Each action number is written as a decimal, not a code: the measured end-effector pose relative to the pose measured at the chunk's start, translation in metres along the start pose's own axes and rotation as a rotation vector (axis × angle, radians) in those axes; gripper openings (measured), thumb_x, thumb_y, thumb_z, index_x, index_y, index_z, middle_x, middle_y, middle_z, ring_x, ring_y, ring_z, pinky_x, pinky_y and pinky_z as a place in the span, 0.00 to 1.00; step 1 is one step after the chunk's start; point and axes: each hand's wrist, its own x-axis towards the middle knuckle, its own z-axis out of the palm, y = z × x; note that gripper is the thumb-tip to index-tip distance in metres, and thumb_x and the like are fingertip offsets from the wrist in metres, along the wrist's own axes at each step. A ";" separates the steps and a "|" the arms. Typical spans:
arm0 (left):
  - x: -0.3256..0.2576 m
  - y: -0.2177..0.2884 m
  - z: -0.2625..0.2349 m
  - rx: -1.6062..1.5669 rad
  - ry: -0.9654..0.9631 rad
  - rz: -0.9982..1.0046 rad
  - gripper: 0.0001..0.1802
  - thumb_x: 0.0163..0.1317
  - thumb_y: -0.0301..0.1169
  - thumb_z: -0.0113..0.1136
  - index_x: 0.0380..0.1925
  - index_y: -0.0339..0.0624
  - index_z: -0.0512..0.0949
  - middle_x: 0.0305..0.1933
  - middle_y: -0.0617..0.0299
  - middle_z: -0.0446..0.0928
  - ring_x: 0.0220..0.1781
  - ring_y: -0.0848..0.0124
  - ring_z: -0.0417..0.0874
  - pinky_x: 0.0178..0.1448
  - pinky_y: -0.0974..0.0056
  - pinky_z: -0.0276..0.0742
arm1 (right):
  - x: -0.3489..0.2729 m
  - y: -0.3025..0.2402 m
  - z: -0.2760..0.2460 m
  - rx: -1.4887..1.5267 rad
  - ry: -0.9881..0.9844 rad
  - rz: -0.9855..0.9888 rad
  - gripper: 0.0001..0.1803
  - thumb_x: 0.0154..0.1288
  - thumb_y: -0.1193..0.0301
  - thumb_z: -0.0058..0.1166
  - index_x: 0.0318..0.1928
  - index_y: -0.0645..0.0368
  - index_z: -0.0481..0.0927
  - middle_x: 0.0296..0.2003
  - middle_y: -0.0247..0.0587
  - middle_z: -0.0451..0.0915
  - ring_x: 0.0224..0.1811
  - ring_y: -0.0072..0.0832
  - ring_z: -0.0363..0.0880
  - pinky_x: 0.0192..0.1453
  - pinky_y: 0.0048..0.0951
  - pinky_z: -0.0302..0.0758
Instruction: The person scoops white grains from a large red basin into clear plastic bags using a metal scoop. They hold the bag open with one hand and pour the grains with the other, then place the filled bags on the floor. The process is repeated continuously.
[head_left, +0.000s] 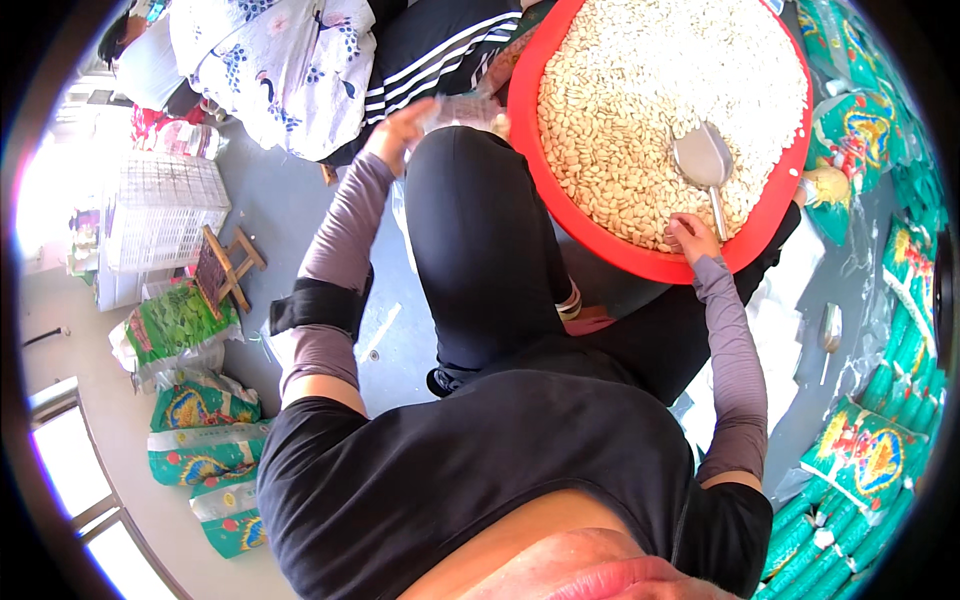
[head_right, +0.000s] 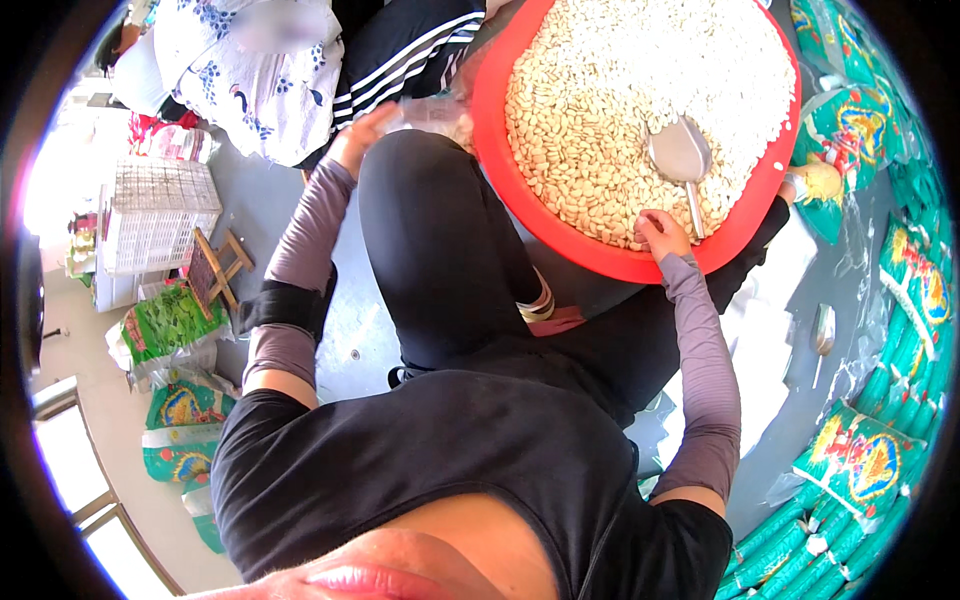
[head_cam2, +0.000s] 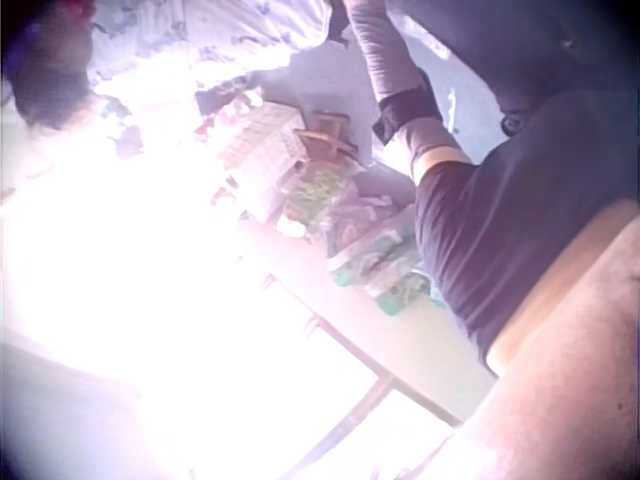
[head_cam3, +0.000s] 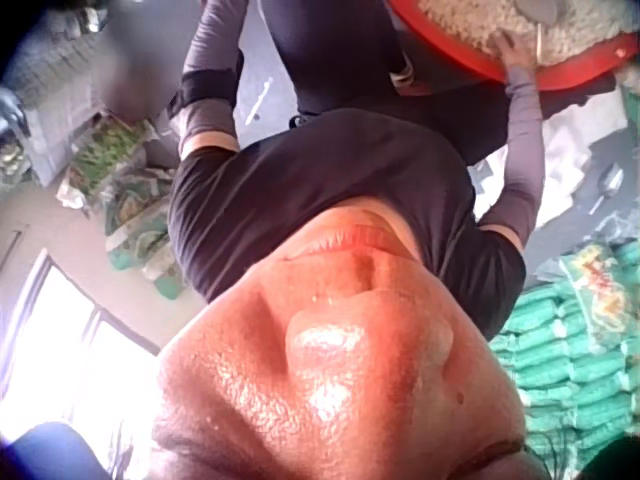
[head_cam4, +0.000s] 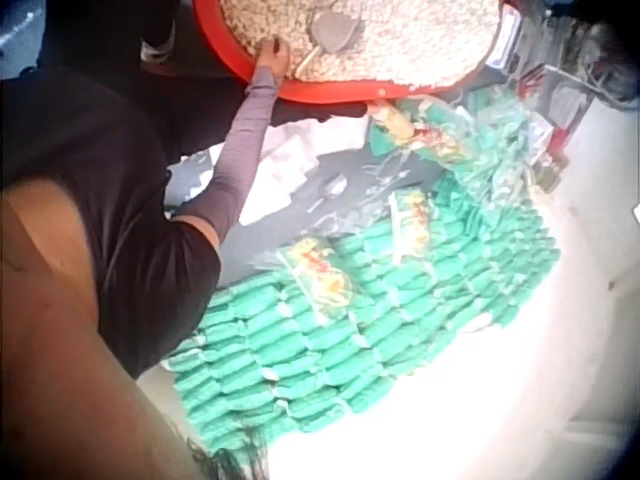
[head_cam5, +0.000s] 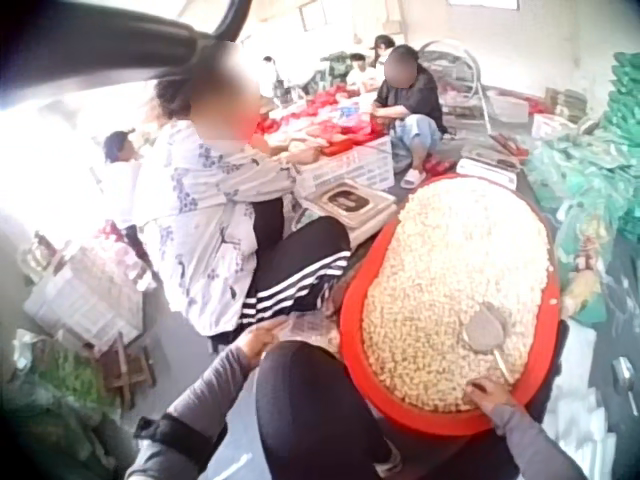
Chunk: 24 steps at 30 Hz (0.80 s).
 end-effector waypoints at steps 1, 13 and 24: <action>0.002 -0.013 0.016 0.074 -0.034 -0.072 0.28 0.50 0.25 0.49 0.55 0.36 0.68 0.59 0.53 0.69 0.49 0.65 0.76 0.51 0.70 0.71 | -0.005 -0.003 0.001 0.002 0.004 0.004 0.15 0.65 0.67 0.49 0.48 0.64 0.71 0.34 0.37 0.77 0.30 0.22 0.77 0.33 0.21 0.73; 0.080 0.048 -0.004 0.088 -0.243 -0.009 0.19 0.59 0.24 0.48 0.52 0.41 0.73 0.54 0.57 0.73 0.56 0.67 0.73 0.61 0.67 0.64 | -0.035 -0.063 0.026 -0.054 0.031 -0.434 0.12 0.65 0.72 0.47 0.47 0.64 0.72 0.36 0.39 0.78 0.31 0.19 0.77 0.35 0.19 0.74; 0.103 0.264 0.068 -0.406 -0.432 0.225 0.21 0.60 0.16 0.43 0.55 0.33 0.67 0.56 0.55 0.71 0.54 0.73 0.73 0.58 0.70 0.67 | -0.048 -0.165 0.057 0.080 -0.131 -0.656 0.13 0.61 0.68 0.55 0.43 0.64 0.76 0.35 0.34 0.79 0.39 0.20 0.75 0.45 0.22 0.71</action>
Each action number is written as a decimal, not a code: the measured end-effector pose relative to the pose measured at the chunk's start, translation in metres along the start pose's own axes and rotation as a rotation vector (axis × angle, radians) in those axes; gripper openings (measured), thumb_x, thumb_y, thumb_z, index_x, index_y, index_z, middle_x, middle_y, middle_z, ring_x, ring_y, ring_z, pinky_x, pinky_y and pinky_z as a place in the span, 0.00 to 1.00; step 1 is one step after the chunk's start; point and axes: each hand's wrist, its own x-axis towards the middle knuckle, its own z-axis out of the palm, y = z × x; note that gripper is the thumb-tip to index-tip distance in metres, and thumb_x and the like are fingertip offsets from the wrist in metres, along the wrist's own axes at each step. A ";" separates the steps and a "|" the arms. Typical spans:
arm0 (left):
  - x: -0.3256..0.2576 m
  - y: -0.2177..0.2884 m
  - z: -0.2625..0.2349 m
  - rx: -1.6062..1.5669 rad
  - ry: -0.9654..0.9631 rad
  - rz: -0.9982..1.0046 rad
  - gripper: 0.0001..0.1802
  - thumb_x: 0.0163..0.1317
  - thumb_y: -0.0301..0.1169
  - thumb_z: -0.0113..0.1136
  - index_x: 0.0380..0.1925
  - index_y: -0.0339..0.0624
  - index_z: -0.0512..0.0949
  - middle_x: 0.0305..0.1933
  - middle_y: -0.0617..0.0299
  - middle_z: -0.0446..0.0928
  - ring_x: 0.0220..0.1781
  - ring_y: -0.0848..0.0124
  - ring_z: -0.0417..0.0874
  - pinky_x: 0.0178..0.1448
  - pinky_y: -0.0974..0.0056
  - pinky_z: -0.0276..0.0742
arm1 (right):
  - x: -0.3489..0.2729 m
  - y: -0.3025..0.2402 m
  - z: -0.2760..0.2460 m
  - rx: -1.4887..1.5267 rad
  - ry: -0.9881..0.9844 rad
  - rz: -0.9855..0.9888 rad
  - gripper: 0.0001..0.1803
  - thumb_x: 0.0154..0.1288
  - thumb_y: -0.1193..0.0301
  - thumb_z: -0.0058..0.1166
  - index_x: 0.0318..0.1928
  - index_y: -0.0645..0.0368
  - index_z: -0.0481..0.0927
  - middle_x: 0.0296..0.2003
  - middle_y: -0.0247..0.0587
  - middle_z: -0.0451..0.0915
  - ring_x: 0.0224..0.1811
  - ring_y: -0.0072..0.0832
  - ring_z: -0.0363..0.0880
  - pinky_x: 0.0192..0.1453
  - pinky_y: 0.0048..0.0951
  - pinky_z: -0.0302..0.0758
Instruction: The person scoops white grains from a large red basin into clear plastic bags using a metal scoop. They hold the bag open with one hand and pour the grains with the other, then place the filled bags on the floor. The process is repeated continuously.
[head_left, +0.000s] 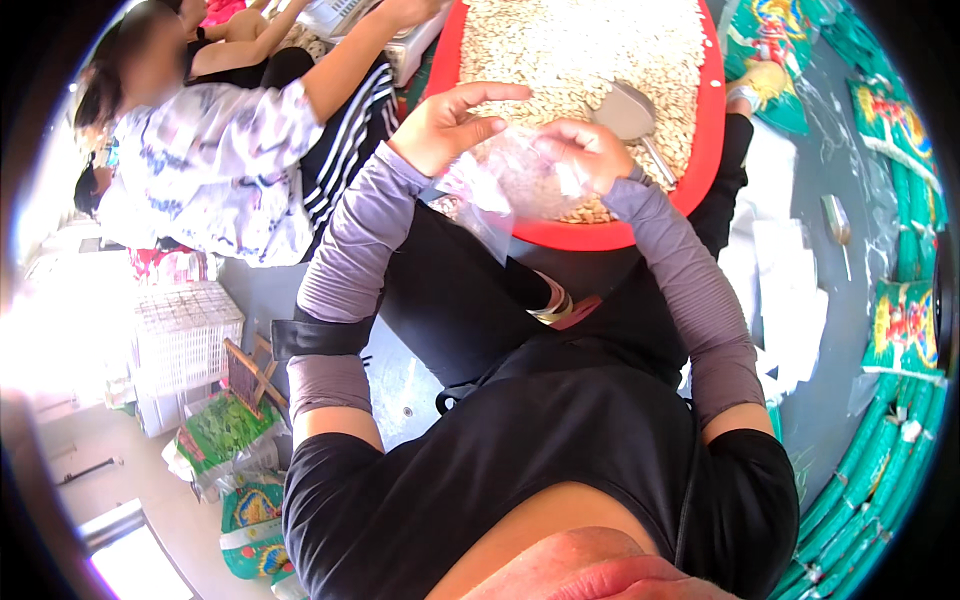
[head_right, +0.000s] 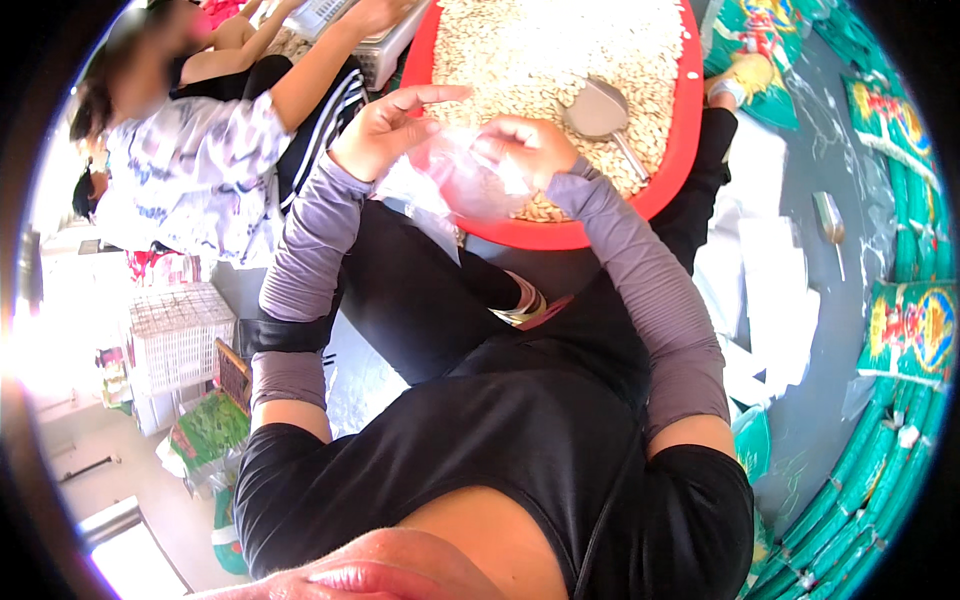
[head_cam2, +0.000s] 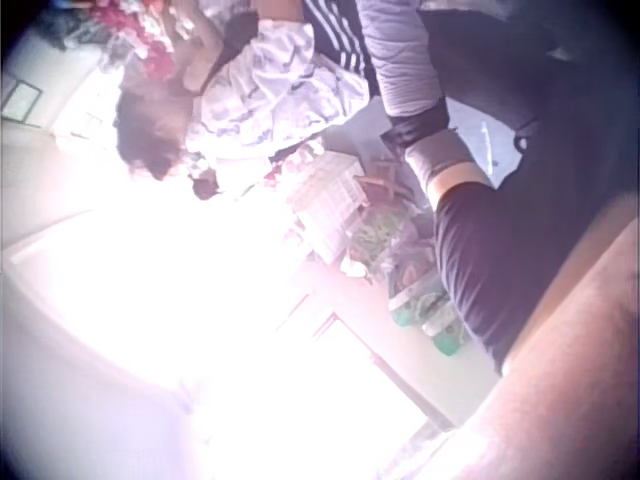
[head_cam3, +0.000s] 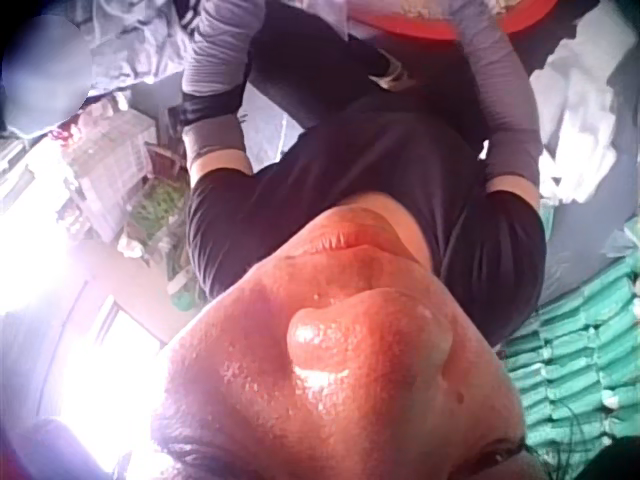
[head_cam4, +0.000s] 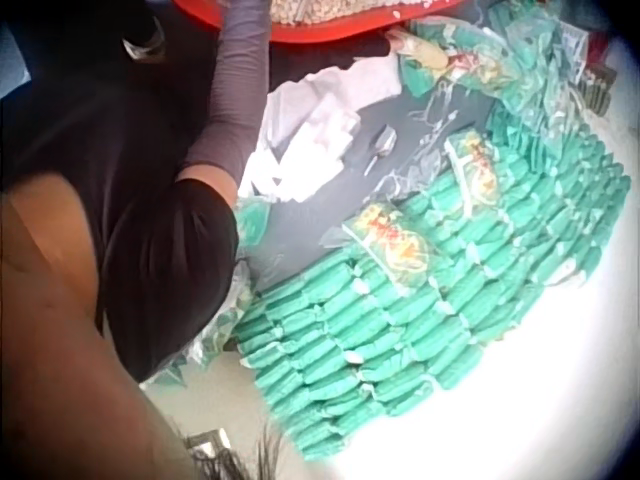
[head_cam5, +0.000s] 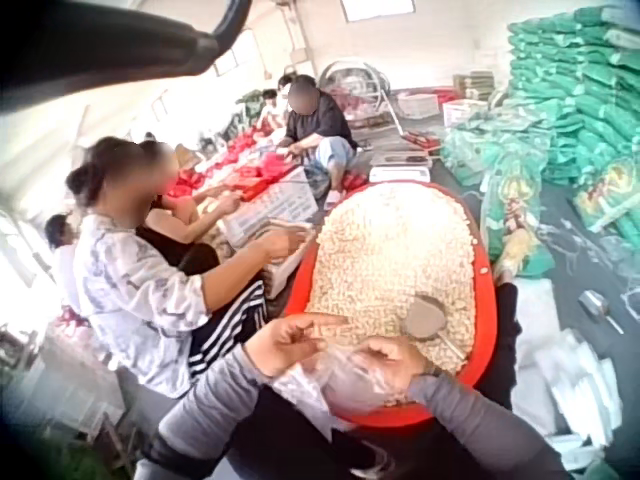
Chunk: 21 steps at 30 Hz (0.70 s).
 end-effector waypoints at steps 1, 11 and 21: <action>0.002 -0.009 0.001 -0.063 0.018 -0.134 0.18 0.59 0.22 0.54 0.51 0.35 0.71 0.51 0.57 0.74 0.52 0.70 0.76 0.57 0.68 0.69 | -0.003 0.007 -0.014 -0.067 0.037 0.008 0.13 0.62 0.68 0.53 0.43 0.64 0.77 0.33 0.32 0.78 0.36 0.18 0.74 0.42 0.21 0.71; 0.026 -0.069 0.017 0.682 0.053 -0.315 0.19 0.48 0.44 0.66 0.27 0.40 0.73 0.24 0.54 0.75 0.28 0.62 0.78 0.35 0.61 0.73 | -0.016 0.038 -0.064 -0.175 0.456 -0.051 0.14 0.61 0.64 0.55 0.39 0.62 0.78 0.28 0.37 0.80 0.30 0.21 0.78 0.34 0.23 0.73; 0.022 -0.114 0.036 1.078 0.191 -0.167 0.25 0.55 0.55 0.53 0.29 0.41 0.71 0.28 0.48 0.77 0.31 0.52 0.79 0.34 0.52 0.73 | -0.015 0.131 -0.119 -1.285 0.047 0.809 0.21 0.57 0.58 0.53 0.42 0.63 0.77 0.36 0.53 0.79 0.42 0.37 0.80 0.46 0.35 0.74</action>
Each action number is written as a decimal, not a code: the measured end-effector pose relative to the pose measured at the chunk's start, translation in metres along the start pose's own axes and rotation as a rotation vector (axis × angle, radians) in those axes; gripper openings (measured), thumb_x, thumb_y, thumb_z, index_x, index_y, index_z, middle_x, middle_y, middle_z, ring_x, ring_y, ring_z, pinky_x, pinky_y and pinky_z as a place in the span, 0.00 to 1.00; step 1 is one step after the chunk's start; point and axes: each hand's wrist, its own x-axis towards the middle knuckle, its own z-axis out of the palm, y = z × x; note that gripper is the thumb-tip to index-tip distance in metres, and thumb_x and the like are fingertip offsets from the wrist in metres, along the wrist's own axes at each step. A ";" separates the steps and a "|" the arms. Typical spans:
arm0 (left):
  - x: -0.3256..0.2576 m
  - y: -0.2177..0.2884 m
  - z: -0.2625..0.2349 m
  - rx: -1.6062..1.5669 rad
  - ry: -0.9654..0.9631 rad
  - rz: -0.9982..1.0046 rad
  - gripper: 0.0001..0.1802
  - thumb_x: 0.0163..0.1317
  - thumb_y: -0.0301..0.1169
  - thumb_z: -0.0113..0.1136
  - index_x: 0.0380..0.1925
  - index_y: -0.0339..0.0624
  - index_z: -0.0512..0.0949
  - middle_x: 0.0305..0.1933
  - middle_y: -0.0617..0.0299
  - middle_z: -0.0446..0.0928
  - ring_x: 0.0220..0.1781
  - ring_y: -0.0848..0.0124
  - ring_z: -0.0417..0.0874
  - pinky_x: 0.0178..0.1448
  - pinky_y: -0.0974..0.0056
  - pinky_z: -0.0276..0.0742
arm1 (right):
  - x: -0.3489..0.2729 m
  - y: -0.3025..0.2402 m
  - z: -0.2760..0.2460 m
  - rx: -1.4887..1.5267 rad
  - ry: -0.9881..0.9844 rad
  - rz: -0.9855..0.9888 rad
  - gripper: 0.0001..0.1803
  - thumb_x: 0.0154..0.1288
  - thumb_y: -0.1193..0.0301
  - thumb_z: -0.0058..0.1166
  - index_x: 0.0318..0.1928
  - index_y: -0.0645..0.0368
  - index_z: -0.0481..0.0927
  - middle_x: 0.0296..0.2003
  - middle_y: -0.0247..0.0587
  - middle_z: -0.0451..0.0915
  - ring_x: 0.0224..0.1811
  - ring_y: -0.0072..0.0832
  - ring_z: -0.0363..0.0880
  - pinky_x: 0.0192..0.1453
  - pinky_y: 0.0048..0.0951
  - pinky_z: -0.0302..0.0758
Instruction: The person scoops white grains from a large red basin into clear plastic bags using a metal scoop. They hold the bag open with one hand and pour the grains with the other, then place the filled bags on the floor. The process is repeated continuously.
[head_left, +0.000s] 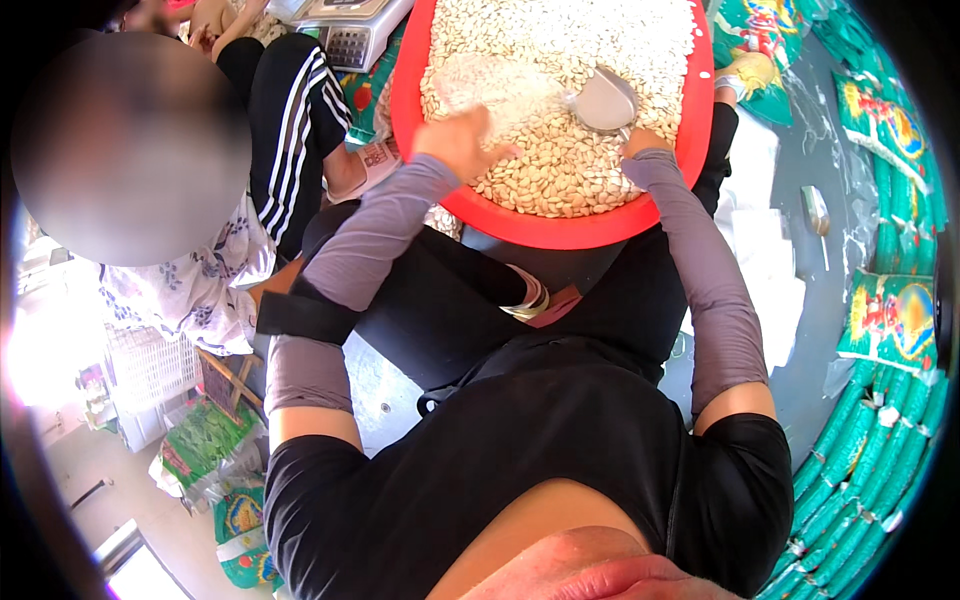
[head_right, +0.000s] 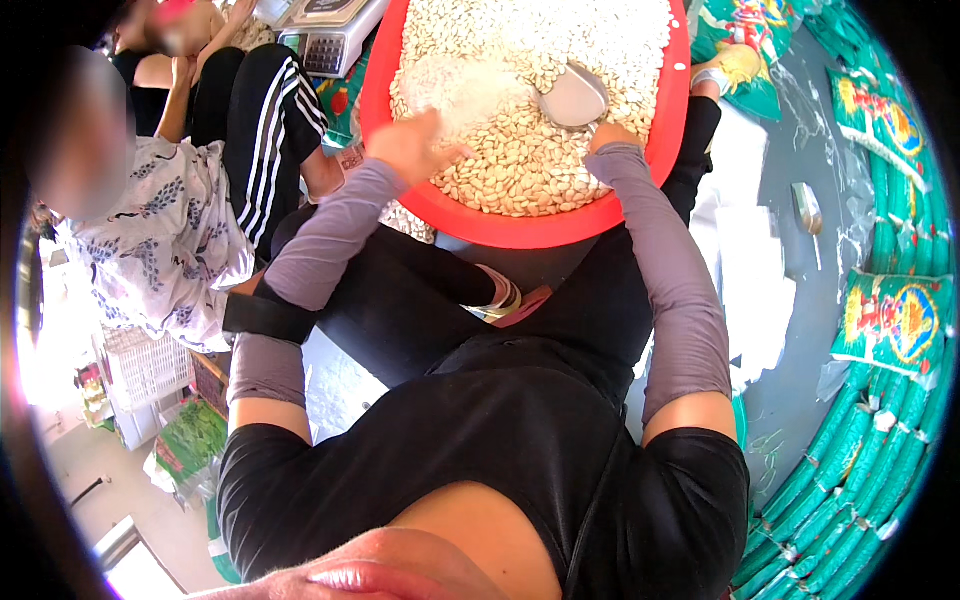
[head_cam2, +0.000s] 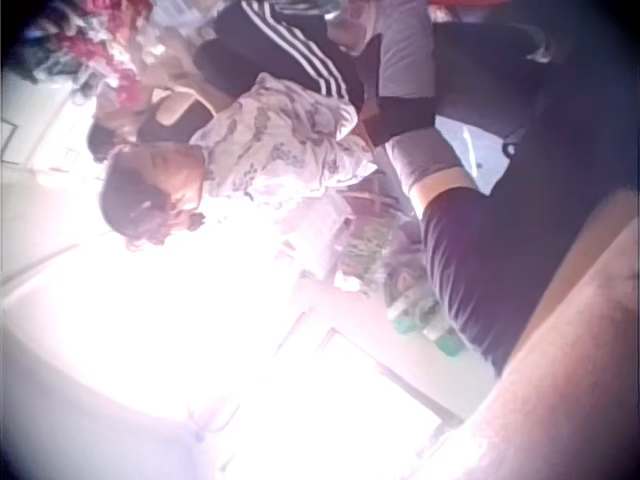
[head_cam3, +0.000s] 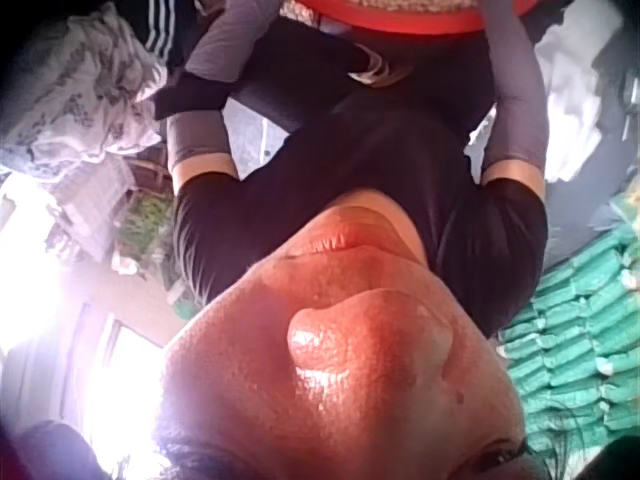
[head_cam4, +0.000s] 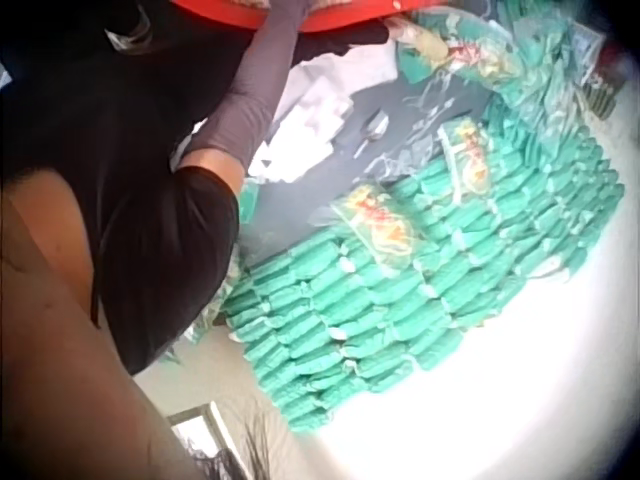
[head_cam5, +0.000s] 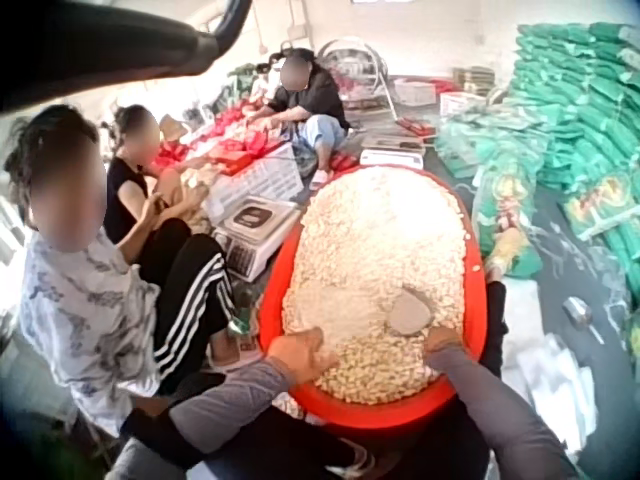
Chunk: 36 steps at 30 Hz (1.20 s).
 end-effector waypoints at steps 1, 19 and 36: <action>-0.004 0.012 0.011 -0.079 -0.174 -0.039 0.24 0.57 0.54 0.51 0.30 0.41 0.71 0.29 0.47 0.77 0.33 0.52 0.79 0.36 0.52 0.73 | 0.010 0.005 0.004 0.077 -0.039 0.003 0.20 0.56 0.59 0.53 0.42 0.63 0.77 0.36 0.53 0.80 0.42 0.37 0.80 0.46 0.35 0.74; -0.014 -0.004 0.029 -0.346 -0.500 -0.016 0.21 0.57 0.49 0.53 0.28 0.39 0.75 0.29 0.48 0.77 0.36 0.52 0.78 0.41 0.53 0.71 | 0.050 -0.003 0.046 0.204 -0.208 0.085 0.45 0.54 0.30 0.34 0.36 0.65 0.81 0.36 0.52 0.80 0.44 0.42 0.77 0.50 0.39 0.69; 0.027 -0.051 0.014 -0.083 -0.060 -0.326 0.12 0.61 0.39 0.48 0.40 0.46 0.72 0.35 0.54 0.79 0.36 0.52 0.79 0.38 0.52 0.75 | 0.028 -0.014 0.026 0.852 -0.009 0.116 0.34 0.57 0.41 0.46 0.26 0.65 0.80 0.16 0.35 0.73 0.20 0.22 0.69 0.27 0.23 0.66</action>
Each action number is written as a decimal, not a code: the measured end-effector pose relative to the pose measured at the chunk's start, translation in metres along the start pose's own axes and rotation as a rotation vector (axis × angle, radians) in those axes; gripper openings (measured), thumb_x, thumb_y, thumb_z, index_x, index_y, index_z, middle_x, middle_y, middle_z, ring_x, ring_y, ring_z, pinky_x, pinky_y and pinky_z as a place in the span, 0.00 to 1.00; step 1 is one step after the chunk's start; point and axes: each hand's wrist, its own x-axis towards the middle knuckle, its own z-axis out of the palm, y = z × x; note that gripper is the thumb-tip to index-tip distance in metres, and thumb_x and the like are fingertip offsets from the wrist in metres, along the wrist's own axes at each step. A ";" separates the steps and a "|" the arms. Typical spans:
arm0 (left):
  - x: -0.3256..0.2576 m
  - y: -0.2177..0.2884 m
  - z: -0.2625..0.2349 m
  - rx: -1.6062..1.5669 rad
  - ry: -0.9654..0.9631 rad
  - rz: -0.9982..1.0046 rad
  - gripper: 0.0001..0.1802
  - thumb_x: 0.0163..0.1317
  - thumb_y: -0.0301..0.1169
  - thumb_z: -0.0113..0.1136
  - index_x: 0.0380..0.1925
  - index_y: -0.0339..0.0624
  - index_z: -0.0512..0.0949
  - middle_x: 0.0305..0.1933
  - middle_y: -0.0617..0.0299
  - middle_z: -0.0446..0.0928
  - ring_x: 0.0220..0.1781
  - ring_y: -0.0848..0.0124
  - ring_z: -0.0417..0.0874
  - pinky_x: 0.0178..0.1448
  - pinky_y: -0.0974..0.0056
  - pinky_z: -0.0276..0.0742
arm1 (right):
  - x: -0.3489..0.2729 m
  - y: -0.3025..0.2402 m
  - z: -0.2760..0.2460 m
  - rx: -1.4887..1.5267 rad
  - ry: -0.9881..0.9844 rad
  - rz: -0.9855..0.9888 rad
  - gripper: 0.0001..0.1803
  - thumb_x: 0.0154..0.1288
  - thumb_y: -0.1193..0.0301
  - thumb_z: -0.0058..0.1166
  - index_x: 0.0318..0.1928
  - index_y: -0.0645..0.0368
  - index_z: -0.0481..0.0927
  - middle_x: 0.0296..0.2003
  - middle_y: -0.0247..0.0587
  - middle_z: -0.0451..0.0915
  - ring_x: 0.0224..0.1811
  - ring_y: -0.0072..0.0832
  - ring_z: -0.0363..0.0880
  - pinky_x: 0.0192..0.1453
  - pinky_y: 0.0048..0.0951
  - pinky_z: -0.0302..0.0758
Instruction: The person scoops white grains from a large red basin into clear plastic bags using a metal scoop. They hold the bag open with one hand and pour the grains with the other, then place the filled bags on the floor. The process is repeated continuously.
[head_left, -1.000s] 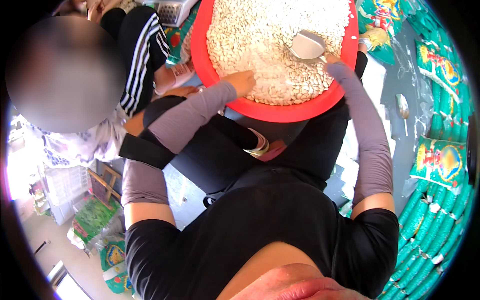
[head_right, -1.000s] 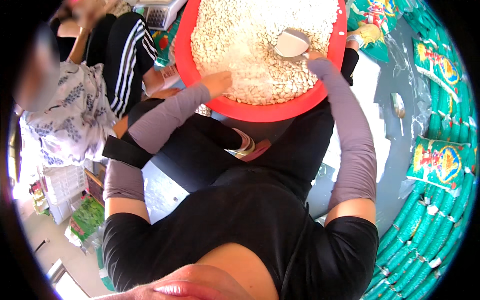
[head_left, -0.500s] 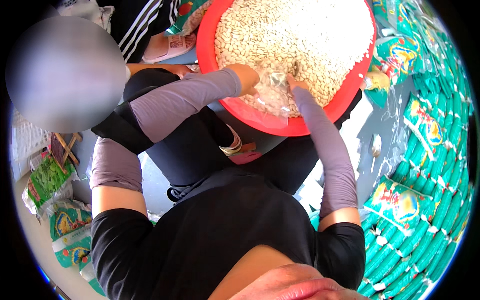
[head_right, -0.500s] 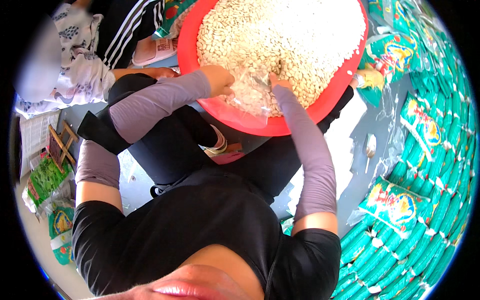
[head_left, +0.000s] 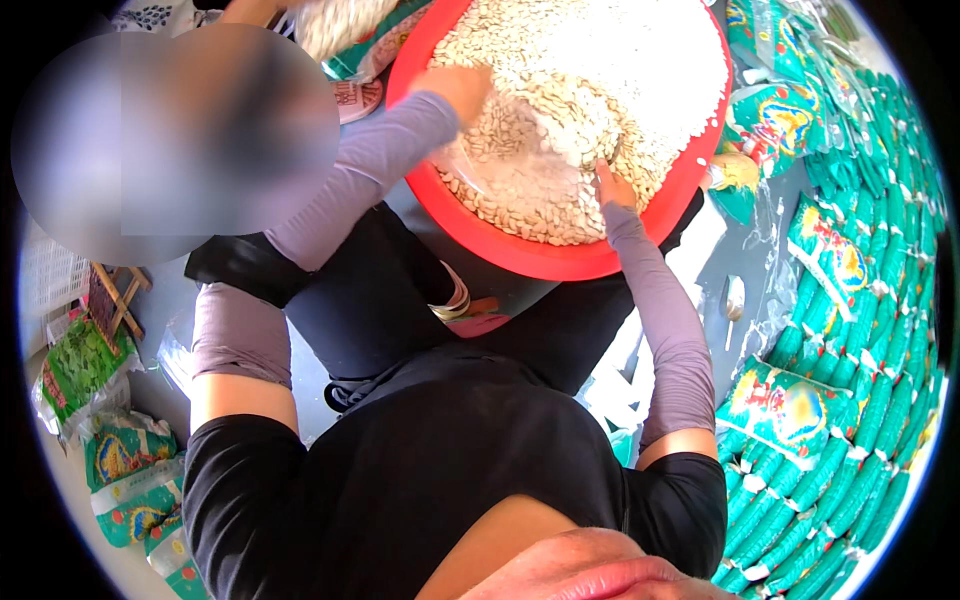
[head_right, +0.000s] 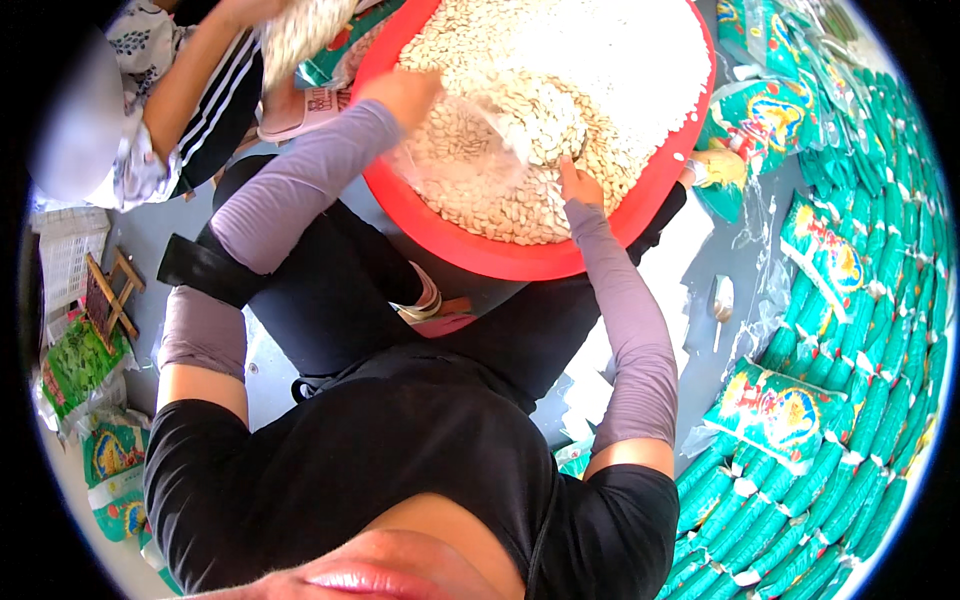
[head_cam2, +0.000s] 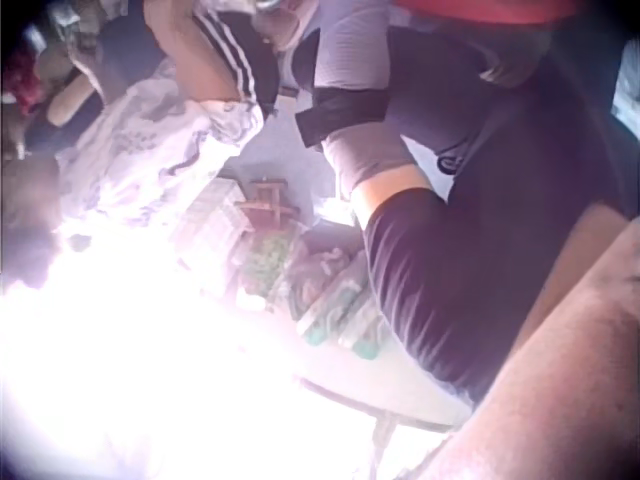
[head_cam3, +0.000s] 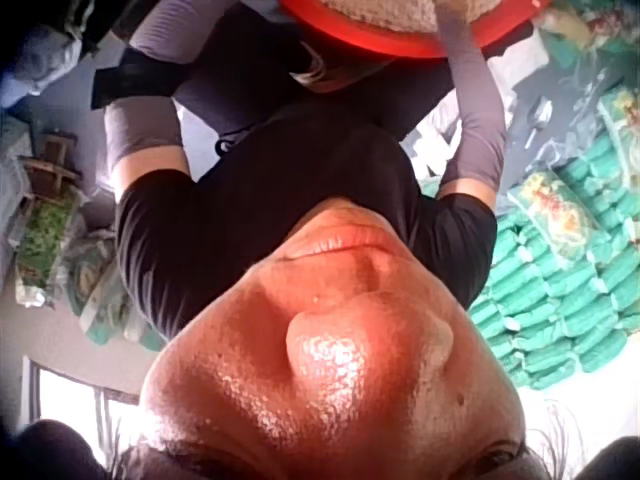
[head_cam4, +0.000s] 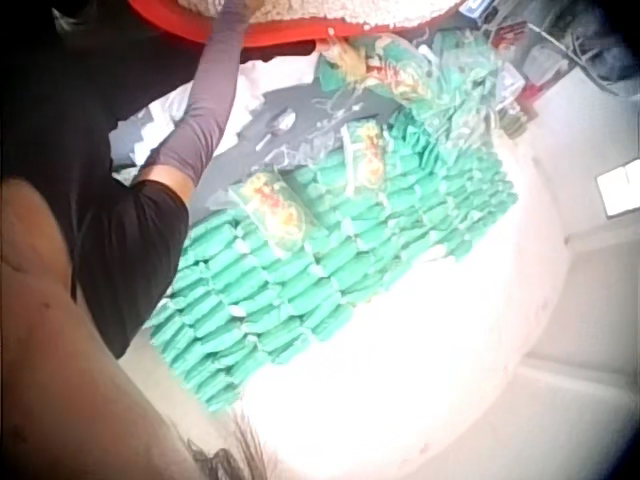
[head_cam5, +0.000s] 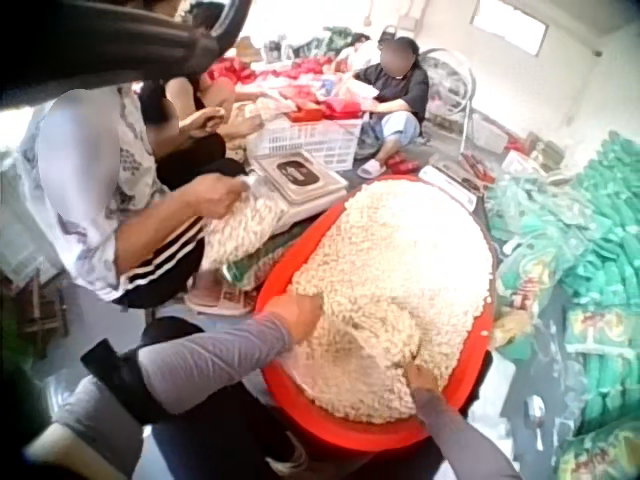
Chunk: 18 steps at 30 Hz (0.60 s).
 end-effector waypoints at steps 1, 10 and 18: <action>0.007 -0.012 -0.002 0.006 0.165 -0.072 0.10 0.60 0.38 0.48 0.39 0.47 0.72 0.34 0.56 0.79 0.33 0.52 0.80 0.35 0.53 0.76 | -0.004 -0.005 -0.010 0.059 -0.002 0.019 0.34 0.57 0.41 0.48 0.26 0.66 0.79 0.15 0.33 0.71 0.18 0.21 0.68 0.26 0.22 0.65; -0.025 0.023 0.047 0.118 -0.044 0.391 0.10 0.58 0.34 0.48 0.37 0.44 0.73 0.32 0.54 0.78 0.33 0.56 0.81 0.34 0.54 0.76 | -0.054 -0.053 -0.075 0.081 0.033 0.060 0.30 0.57 0.41 0.49 0.28 0.59 0.78 0.14 0.28 0.67 0.12 0.16 0.61 0.16 0.19 0.59; -0.011 0.050 0.059 -0.188 -0.247 0.090 0.15 0.58 0.40 0.50 0.41 0.47 0.77 0.41 0.54 0.79 0.45 0.56 0.79 0.49 0.55 0.74 | -0.097 -0.049 -0.092 -0.018 -0.074 0.091 0.29 0.59 0.41 0.44 0.26 0.56 0.78 0.14 0.26 0.67 0.11 0.15 0.61 0.15 0.19 0.58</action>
